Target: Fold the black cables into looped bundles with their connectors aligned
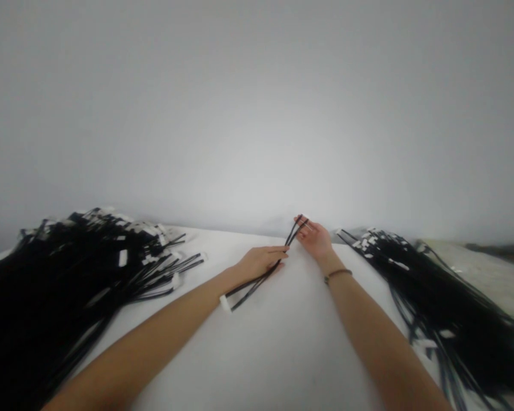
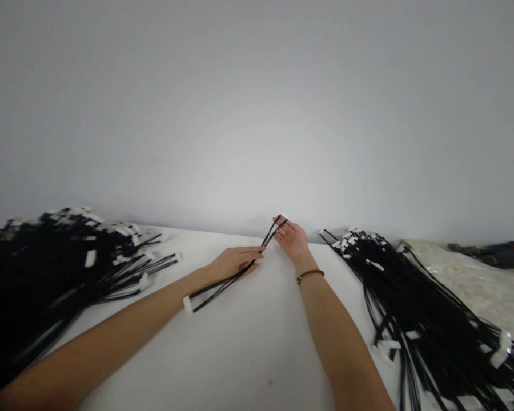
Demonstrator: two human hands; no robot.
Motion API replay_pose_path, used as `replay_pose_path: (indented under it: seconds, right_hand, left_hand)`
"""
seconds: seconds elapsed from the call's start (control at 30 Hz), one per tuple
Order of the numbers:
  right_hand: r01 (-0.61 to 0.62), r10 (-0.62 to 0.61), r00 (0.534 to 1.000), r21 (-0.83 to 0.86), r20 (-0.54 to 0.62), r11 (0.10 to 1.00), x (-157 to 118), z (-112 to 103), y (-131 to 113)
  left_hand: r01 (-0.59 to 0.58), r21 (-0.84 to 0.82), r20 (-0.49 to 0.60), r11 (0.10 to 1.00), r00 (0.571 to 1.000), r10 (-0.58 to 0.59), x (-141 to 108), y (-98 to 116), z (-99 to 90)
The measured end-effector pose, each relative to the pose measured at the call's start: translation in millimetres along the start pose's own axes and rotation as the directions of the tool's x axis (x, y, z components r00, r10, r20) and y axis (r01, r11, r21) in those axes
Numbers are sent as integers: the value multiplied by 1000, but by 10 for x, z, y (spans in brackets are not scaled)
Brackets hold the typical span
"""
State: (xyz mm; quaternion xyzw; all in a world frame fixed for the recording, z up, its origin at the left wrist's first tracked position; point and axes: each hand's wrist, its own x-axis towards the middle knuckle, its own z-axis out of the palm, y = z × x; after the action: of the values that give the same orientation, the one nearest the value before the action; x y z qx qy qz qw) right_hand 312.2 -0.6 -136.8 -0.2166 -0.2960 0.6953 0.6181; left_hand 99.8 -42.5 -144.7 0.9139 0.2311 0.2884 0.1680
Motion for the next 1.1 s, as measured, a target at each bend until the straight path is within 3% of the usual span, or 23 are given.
replay_pose_path:
  seconds: [0.13,0.27,0.33,0.47,0.53,0.6,0.67,0.8,0.83,0.93,1.0,1.1]
  right_hand:
    - [12,-13,998,-14,-64,1000,-18,24,8]
    - [56,-58,996,-31,-70,998,-24,16,22]
    - [77,-82,994,-67,-70,995,-20,2,29]
    - [115,-131,985,-141,-111,983,-8,-30,49]
    - [62,-75,995,-185,-68,981,-20,-17,77]
    - [-51,57,998,-254,16,966,-49,42,137]
    - [-142,178,979,-304,96,942,-86,145,232]
    - [-170,231,954,-289,191,942,-142,352,420]
    - [-166,228,952,-283,202,945,-151,380,444]
    - [-172,241,943,-280,232,944,-172,398,446]
    - [-195,263,936,-281,233,940,-183,389,419]
    - [-190,244,952,-265,187,945,-193,398,399]
  left_hand:
    - [82,-338,4,937,996,-86,30,-14,-5]
    - [230,-662,38,713,961,-274,58,-43,-45]
    - [264,-703,74,661,951,-302,54,-36,-88]
    - [237,-709,148,665,971,-188,9,60,-117]
    - [202,-722,108,662,978,-179,-1,121,-67]
    - [181,-755,37,630,971,-235,16,163,3]
    - [176,-796,-49,579,935,-351,53,170,54]
    - [202,-877,-148,435,750,-645,117,91,35]
    - [203,-901,-121,384,732,-671,122,62,15]
    - [213,-938,-4,273,782,-623,113,-8,-30]
    - [217,-935,13,280,811,-585,101,-31,-32]
    - [219,-924,-9,314,808,-589,92,-36,-10]
